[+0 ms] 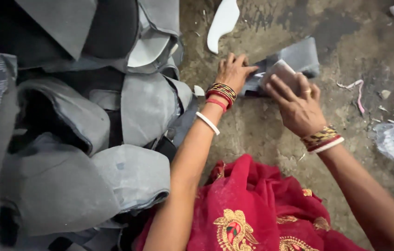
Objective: Apply adhesive or primer to the edges of various shoe uppers using a hand-held sponge block.
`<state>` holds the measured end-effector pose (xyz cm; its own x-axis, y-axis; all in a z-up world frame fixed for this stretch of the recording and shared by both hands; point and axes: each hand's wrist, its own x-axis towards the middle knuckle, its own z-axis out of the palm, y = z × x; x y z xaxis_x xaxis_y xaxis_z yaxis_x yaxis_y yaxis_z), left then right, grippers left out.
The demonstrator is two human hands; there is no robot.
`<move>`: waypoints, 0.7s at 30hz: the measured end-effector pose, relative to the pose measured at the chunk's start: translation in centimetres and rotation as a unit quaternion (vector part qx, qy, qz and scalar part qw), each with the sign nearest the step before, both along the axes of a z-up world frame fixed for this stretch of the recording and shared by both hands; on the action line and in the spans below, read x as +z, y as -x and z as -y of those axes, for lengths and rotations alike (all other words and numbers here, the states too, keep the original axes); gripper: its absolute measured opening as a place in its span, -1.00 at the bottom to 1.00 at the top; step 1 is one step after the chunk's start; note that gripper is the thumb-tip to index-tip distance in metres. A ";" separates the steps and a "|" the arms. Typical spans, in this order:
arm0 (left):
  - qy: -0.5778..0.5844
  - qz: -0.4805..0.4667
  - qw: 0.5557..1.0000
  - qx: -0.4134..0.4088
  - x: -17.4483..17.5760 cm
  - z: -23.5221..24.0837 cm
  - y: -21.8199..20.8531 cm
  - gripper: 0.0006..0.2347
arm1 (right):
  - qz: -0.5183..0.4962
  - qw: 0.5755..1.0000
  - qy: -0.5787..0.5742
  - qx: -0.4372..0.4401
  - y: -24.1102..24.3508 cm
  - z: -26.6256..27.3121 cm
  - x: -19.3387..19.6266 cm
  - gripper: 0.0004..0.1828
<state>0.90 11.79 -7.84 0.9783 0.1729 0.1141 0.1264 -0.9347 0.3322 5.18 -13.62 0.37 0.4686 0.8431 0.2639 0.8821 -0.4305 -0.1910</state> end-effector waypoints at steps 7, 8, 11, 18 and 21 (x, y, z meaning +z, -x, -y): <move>0.022 -0.025 0.999 -0.016 2.9 -0.2 0.8 -0.71 | -0.016 1.000 0.023 -0.003 -0.7 0.0 0.8 -0.29; 0.031 -0.032 0.999 -0.019 3.3 0.0 0.9 -0.69 | -0.012 1.000 0.018 -0.005 -1.0 0.0 1.1 -0.30; 0.024 -0.027 0.999 -0.011 2.7 0.2 1.1 -0.68 | -0.032 0.998 -0.026 -0.051 -4.9 -1.4 -1.1 -0.29; 0.022 -0.032 0.999 0.003 2.1 0.3 1.5 -0.68 | -0.091 0.985 -0.064 -0.130 -9.3 -1.2 -0.8 -0.41; 0.019 -0.025 1.000 -0.001 2.5 0.6 1.1 -0.69 | -0.148 0.962 -0.145 -0.177 -8.8 1.3 -0.8 -0.42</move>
